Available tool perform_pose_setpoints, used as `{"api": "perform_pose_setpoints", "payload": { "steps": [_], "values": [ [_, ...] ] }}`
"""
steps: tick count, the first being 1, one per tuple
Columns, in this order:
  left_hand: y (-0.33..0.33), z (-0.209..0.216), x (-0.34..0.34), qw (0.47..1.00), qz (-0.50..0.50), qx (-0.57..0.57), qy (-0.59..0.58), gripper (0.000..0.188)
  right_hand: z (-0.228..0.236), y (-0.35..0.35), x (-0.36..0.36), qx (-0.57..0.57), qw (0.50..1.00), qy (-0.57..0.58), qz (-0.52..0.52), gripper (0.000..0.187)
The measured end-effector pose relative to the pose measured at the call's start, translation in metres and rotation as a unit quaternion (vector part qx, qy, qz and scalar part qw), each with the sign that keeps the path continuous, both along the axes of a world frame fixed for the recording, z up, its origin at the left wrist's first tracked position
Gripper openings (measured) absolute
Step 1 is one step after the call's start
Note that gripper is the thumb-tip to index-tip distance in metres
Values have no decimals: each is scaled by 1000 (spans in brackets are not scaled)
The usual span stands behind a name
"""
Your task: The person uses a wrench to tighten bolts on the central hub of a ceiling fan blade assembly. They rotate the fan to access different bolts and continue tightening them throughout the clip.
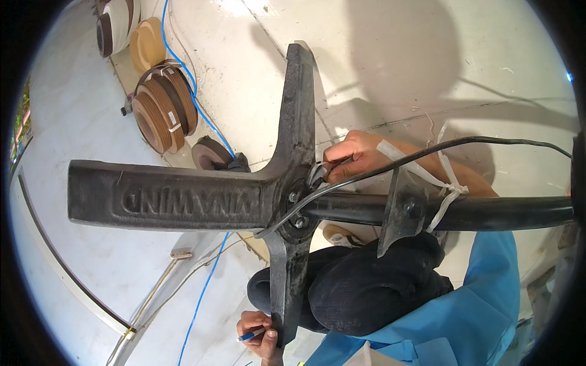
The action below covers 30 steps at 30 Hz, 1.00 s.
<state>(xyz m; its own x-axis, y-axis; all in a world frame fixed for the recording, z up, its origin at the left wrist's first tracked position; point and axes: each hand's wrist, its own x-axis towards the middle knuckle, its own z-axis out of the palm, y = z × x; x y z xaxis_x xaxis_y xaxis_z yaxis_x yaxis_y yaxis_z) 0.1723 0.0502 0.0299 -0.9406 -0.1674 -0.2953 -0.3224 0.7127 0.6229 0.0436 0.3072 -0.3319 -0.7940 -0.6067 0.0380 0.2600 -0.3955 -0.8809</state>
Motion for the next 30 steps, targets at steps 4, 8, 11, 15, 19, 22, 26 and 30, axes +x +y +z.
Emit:
{"api": "perform_pose_setpoints", "payload": {
  "steps": [4, 8, 11, 15, 19, 22, 26, 30],
  "values": [
    [-1, -2, 4, 999, 39, 2, 3, 37, -5, -28, 15, -158, 982, -41, -97, 34],
    [2, -3, -2, 1000, 14, 0, -4, 37, -5, -40, 33, -161, 975, -72, -134, 34],
    [4, -1, -10, 998, -50, -12, -26, 37, 2, -40, 42, -139, 976, -83, -147, 34],
    [2, -1, -11, 999, -51, -10, -14, 38, 9, -32, 40, -105, 978, -87, -157, 33],
    [-3, -5, 0, 999, 45, 15, 16, 37, 9, -21, 37, -36, 984, -70, -157, 33],
    [-6, -6, 4, 999, 32, 2, 13, 37, 8, -19, 35, -59, 981, -52, -176, 33],
    [-8, -5, -6, 1000, 10, 10, 6, 37, 5, -18, 29, -61, 990, -64, -113, 31],
    [-2, -1, -11, 999, -43, -6, -16, 38, 1, -16, 28, -87, 989, -111, -31, 29]
  ]
}}
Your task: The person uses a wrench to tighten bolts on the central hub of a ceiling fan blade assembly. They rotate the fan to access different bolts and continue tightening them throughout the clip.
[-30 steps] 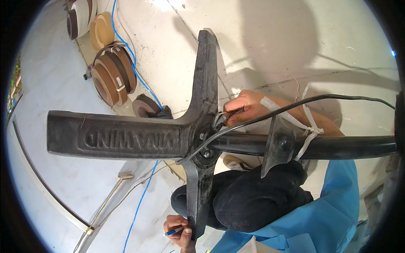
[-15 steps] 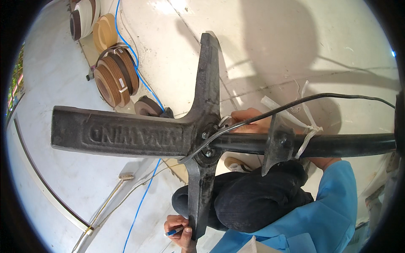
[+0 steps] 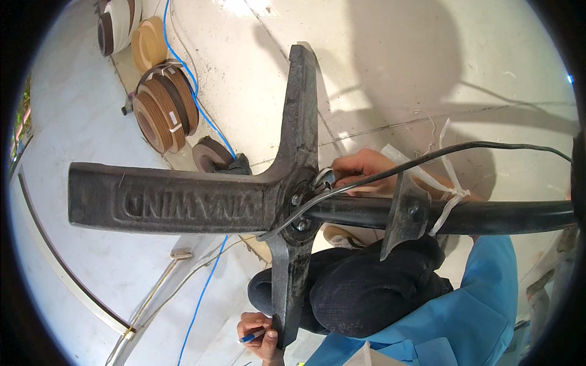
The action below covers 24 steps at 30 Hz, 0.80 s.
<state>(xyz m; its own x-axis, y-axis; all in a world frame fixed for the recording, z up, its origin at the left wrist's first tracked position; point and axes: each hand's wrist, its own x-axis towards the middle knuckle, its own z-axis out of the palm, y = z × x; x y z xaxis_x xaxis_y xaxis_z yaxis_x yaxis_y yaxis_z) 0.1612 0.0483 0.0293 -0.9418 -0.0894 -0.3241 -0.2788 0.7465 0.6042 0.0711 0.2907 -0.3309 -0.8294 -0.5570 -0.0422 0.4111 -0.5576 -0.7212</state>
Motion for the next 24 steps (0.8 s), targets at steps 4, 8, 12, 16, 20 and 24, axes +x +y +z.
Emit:
{"api": "perform_pose_setpoints", "payload": {
  "steps": [4, 8, 12, 16, 20, 24],
  "values": [
    [-2, 1, 1, 1000, 6, -14, -12, 39, 3, -7, 8, -24, 999, -29, 1, 29],
    [-15, 0, -5, 999, -30, 35, -2, 39, 5, -14, 15, -30, 999, -40, -3, 28],
    [-5, 3, 0, 1000, 10, 15, -10, 38, 6, -16, 16, -33, 998, -47, -5, 28],
    [9, 2, 2, 1000, 19, 3, -8, 39, 10, -18, 19, -39, 998, -57, -12, 28],
    [10, -2, -2, 1000, 4, 9, -6, 38, 14, -20, 25, -37, 996, -78, -23, 27],
    [9, -2, -1, 1000, -1, 2, -6, 37, 15, -22, 30, -33, 994, -97, -37, 27]
  ]
}}
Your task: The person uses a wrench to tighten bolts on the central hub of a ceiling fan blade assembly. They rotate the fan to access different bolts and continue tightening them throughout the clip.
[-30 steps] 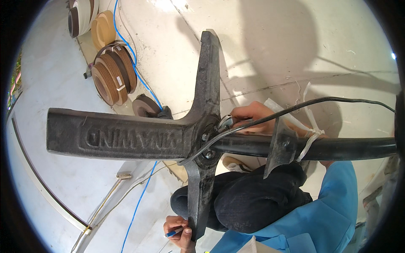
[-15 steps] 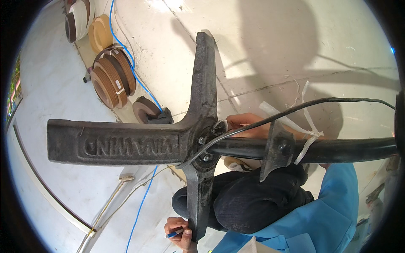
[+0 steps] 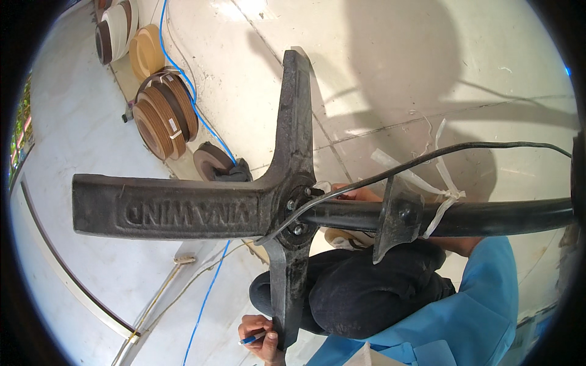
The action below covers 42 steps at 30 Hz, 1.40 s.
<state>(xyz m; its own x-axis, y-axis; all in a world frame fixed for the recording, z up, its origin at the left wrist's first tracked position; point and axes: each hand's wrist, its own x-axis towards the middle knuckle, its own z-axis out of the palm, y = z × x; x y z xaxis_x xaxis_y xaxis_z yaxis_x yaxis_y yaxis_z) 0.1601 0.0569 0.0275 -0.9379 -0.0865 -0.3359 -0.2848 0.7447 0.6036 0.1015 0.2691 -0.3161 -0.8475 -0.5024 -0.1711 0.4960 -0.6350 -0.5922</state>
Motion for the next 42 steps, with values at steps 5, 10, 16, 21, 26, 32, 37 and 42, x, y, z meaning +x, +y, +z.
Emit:
{"api": "perform_pose_setpoints", "payload": {
  "steps": [5, 10, 16, 21, 26, 32, 37, 42],
  "values": [
    [1, 0, 0, 1000, 13, 1, 9, 35, 0, 2, 4, 19, 999, -40, -27, 27],
    [-1, 1, 4, 1000, 10, -3, 1, 36, -4, 5, 6, 36, 991, -124, -23, 26],
    [-9, -3, 15, 993, 105, 16, 47, 39, -18, -5, 12, -45, 985, -153, -61, 26],
    [-10, -5, 14, 994, 91, -10, 60, 41, -18, -6, 17, -35, 975, -218, -29, 26],
    [-4, -2, 9, 994, 92, 27, 54, 40, -14, 3, 8, -27, 991, -129, 15, 26],
    [-4, 2, 14, 970, 195, 132, 61, 47, -10, 6, 0, -39, 992, -99, 60, 27],
    [2, 4, 16, 976, 195, 59, 70, 35, -5, 12, -4, -58, 990, -95, 87, 27],
    [14, 4, 12, 982, 178, -24, 61, 20, -3, 19, -7, -61, 986, -90, 125, 27]
  ]
}}
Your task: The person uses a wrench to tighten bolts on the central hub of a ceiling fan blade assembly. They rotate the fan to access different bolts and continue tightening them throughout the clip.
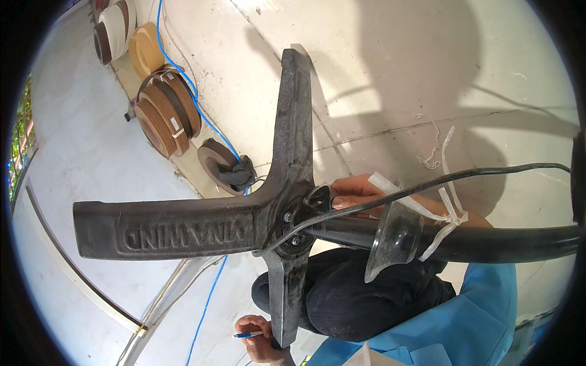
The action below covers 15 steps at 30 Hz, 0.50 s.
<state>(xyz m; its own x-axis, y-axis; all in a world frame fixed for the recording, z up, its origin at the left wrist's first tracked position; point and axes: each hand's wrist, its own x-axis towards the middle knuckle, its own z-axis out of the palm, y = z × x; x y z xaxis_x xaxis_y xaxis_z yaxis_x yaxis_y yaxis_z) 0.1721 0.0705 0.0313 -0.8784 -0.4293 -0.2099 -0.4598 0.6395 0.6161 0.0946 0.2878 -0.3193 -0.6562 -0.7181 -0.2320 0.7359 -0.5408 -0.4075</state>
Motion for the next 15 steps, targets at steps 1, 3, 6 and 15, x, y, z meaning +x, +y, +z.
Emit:
{"api": "perform_pose_setpoints", "payload": {
  "steps": [1, 3, 6, 15],
  "values": [
    [1, -1, -1, 1000, -7, 11, -9, 19, -2, 0, 1, 0, 1000, 3, 7, 27],
    [3, -2, -3, 1000, -18, 12, -12, 18, -7, -4, 2, -30, 999, 21, -24, 28],
    [4, -5, -5, 1000, -27, 9, -11, 21, -16, -18, 0, -43, 998, 25, -34, 32],
    [2, -9, -5, 999, -31, 5, -7, 41, 5, -8, 5, -56, 996, -38, -61, 36]
  ]
}}
